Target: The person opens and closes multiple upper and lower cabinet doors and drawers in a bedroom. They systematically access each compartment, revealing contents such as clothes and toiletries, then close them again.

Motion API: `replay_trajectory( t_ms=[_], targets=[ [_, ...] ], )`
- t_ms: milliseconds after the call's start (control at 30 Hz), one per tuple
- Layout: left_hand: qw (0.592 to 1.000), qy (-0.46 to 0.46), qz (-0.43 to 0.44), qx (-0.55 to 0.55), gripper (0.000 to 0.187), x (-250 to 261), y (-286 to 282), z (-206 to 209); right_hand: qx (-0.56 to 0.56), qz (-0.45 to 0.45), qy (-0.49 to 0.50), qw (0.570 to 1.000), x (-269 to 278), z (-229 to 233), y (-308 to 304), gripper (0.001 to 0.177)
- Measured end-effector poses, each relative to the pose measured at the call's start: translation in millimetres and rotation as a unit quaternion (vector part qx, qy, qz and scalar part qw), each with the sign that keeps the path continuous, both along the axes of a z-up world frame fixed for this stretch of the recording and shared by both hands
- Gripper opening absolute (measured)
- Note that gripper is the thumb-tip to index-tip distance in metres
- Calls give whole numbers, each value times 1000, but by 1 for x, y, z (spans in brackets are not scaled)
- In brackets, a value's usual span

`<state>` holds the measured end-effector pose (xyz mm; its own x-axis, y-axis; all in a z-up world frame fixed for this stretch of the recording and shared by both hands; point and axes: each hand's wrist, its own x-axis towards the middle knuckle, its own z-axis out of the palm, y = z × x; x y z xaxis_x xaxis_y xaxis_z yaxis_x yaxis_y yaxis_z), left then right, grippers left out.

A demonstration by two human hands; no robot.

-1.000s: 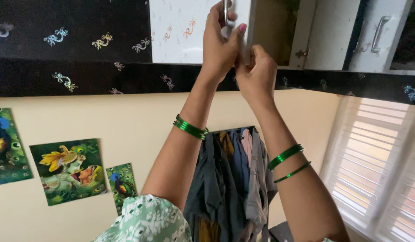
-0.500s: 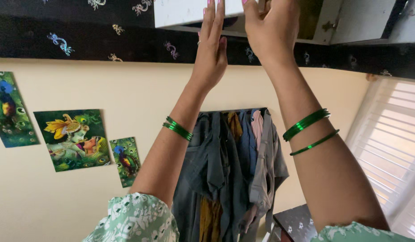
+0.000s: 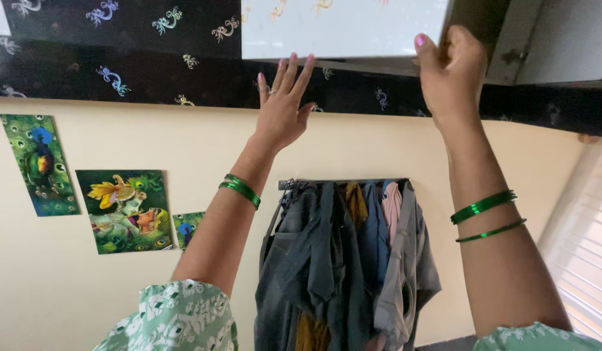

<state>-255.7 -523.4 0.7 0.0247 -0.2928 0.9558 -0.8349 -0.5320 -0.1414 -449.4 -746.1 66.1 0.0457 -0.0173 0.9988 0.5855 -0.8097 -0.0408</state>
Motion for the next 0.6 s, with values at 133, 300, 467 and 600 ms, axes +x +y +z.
replay_trajectory(
  t_ms=[133,300,467,600],
  targets=[
    [991,83,107,11,134,28,-2,-6,38,-10,26,999,14,3,-34,20],
    [984,46,169,-21,154,68,-23,-2,80,97,39,991,35,1,-64,17],
    [988,55,117,-89,153,102,-50,25,78,85,46,992,49,2,-90,15],
    [979,67,172,-86,154,121,-55,39,87,86,72,990,63,5,-111,18]
  ],
)
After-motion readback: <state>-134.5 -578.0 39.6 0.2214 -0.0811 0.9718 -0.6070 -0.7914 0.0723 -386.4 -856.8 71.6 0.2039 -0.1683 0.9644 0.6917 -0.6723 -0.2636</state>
